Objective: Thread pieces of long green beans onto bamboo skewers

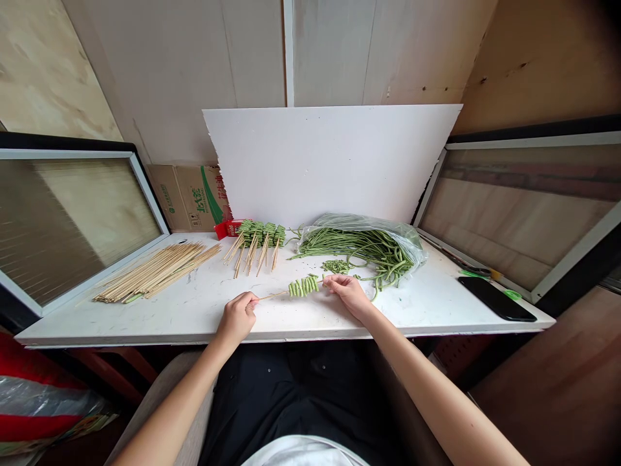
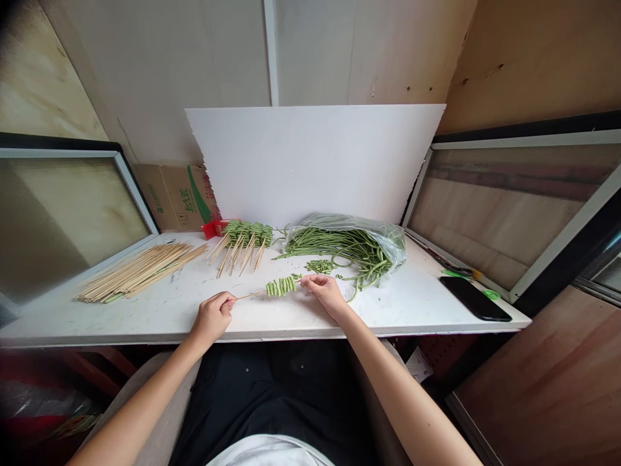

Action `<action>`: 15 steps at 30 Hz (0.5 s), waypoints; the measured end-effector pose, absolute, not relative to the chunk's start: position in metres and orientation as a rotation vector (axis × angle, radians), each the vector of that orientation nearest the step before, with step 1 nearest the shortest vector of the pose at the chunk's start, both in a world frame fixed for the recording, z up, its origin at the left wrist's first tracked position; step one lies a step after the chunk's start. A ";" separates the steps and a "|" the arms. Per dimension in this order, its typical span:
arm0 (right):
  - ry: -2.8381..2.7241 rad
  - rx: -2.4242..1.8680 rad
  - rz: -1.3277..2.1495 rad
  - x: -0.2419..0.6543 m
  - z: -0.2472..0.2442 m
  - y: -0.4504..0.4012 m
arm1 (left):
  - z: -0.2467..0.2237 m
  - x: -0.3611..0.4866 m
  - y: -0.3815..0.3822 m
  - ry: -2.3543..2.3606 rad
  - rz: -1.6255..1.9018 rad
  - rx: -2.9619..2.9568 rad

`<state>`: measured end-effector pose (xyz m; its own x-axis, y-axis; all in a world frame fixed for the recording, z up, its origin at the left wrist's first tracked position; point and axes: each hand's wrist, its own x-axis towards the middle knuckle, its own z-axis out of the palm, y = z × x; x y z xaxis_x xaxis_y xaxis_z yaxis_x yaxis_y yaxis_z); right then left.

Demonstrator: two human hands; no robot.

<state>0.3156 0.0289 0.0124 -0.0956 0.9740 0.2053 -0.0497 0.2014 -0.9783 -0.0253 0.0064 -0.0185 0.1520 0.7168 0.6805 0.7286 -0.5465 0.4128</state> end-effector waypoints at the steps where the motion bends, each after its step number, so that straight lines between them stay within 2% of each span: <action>1: -1.359 -0.991 1.140 0.313 0.014 0.027 | -0.018 -0.025 0.006 -1.486 -1.383 -2.386; 12: -1.366 -1.033 1.085 0.308 0.018 0.028 | -0.019 -0.024 0.007 -1.550 -1.477 -2.313; 15: -1.370 -1.109 0.966 0.313 0.019 0.034 | -0.019 -0.025 0.008 -1.584 -1.518 -2.232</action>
<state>0.3126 0.0343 0.0193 0.0086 0.9709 0.2393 0.1008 0.2373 -0.9662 -0.0248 0.0083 -0.0192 0.0172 0.7159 0.6980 0.7275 -0.4878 0.4825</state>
